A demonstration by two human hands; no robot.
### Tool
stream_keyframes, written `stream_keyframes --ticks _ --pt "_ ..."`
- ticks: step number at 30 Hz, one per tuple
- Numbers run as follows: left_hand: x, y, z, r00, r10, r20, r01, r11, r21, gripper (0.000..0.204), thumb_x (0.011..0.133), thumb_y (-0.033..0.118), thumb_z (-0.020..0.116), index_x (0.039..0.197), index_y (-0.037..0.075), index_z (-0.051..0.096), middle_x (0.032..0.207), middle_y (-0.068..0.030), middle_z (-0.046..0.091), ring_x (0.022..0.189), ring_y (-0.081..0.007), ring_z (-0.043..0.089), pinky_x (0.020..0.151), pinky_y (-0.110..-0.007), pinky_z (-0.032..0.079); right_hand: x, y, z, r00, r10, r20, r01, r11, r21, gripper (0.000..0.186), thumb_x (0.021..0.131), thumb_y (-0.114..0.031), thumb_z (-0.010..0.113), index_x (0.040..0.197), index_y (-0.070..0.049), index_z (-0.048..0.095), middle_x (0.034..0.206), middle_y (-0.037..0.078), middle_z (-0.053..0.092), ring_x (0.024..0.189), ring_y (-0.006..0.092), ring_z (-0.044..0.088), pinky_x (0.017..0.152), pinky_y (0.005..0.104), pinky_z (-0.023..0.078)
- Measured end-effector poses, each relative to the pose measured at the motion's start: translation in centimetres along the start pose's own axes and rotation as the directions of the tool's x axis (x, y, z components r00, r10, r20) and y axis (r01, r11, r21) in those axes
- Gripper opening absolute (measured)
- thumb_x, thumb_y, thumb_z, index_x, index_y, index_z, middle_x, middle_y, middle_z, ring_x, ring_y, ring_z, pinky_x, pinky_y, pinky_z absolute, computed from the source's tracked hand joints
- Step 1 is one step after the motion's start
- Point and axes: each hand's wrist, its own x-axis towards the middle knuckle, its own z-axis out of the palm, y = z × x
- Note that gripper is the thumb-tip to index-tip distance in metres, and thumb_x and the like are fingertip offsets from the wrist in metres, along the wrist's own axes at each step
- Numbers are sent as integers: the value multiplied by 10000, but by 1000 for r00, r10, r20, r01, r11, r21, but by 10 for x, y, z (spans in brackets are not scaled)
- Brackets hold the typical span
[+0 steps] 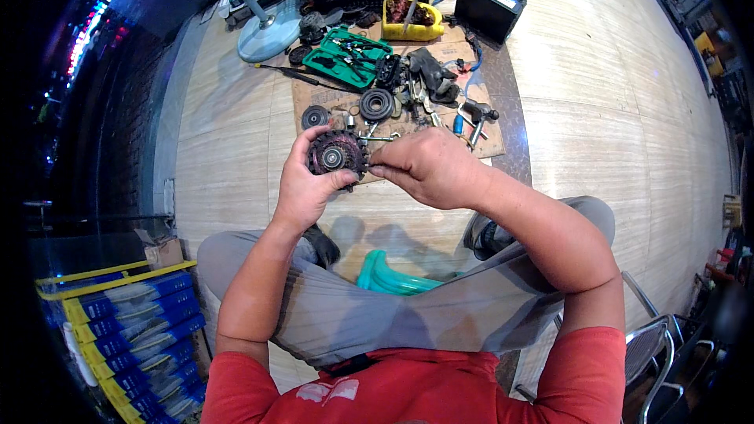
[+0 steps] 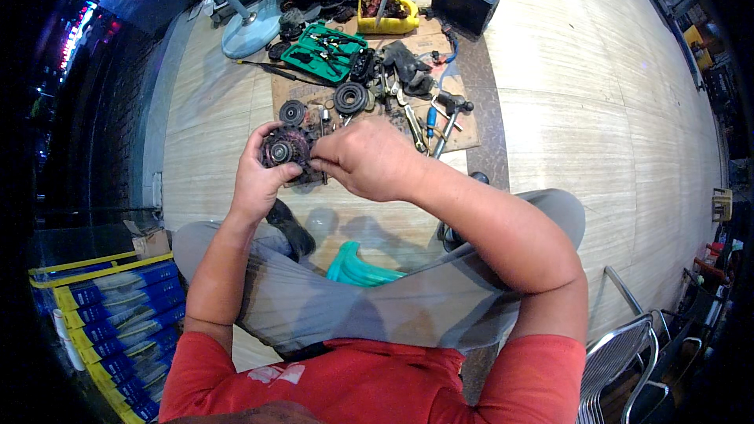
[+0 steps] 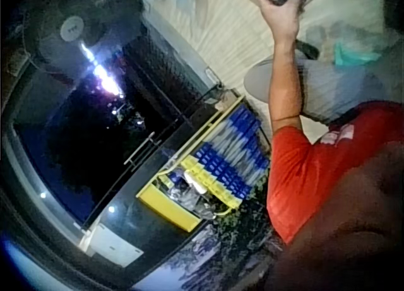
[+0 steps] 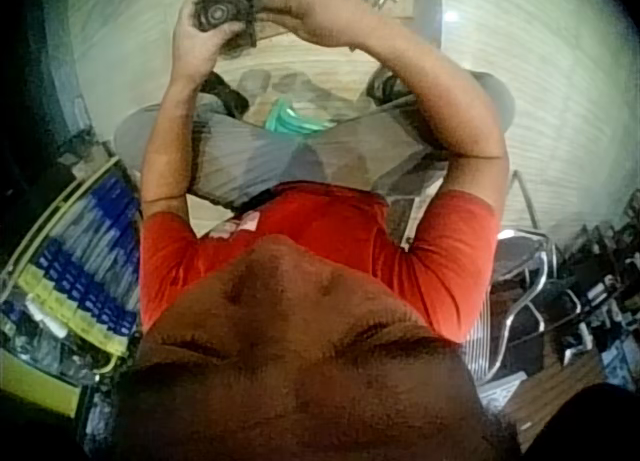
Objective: The person fits a bearing and a thin metal ring onto the shaft of a motor rotor by hand while sitting at a workbench.
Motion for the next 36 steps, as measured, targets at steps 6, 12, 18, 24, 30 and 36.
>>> stream_keyframes --ticks 6,12,18,24,30,36 --pt "-1 4 5 999 25 -31 -24 999 30 786 644 23 836 1317 35 430 1144 -90 616 1032 -170 607 904 -299 495 -4 -4 3 1000 1 6 -1 997 -74 172 869 -252 630 798 -96 640 719 126 640 696 359 632 609 463 501" --pt "-1 2 5 998 40 -38 -37 995 98 768 642 7 822 1309 38 441 1138 -87 615 1034 -165 604 909 -295 487 4 7 -6 994 96 -50 -99 993 -64 135 880 -190 637 879 -57 665 754 155 644 714 349 636 606 428 495" --pt "0 5 7 993 48 -110 -27 982 189 752 637 46 840 1288 45 464 1095 -97 645 1009 -165 619 878 -304 502 1 5 8 996 64 -57 -70 991 -116 133 856 -213 619 820 -87 643 712 139 639 702 357 640 604 459 504" --pt "2 0 8 993 23 -119 -2 985 174 718 643 44 838 1264 38 478 1076 -106 649 982 -172 628 855 -304 511 5 10 9 988 113 -102 -129 977 -168 161 840 -217 608 743 -89 600 694 141 633 693 359 642 603 475 509" --pt "7 -4 3 992 42 -123 -9 967 254 717 641 58 850 1255 34 480 1063 -111 653 974 -175 632 848 -301 512 5 4 11 996 88 -32 -91 988 -128 116 860 -165 651 856 -50 655 740 152 633 702 355 628 607 434 492" --pt "8 4 9 990 36 -138 7 954 299 735 627 86 869 1247 28 479 1063 -130 649 984 -199 635 848 -320 512 8 13 5 994 86 -69 -96 982 -164 118 861 -169 653 861 -51 663 733 159 631 699 359 626 596 424 487"
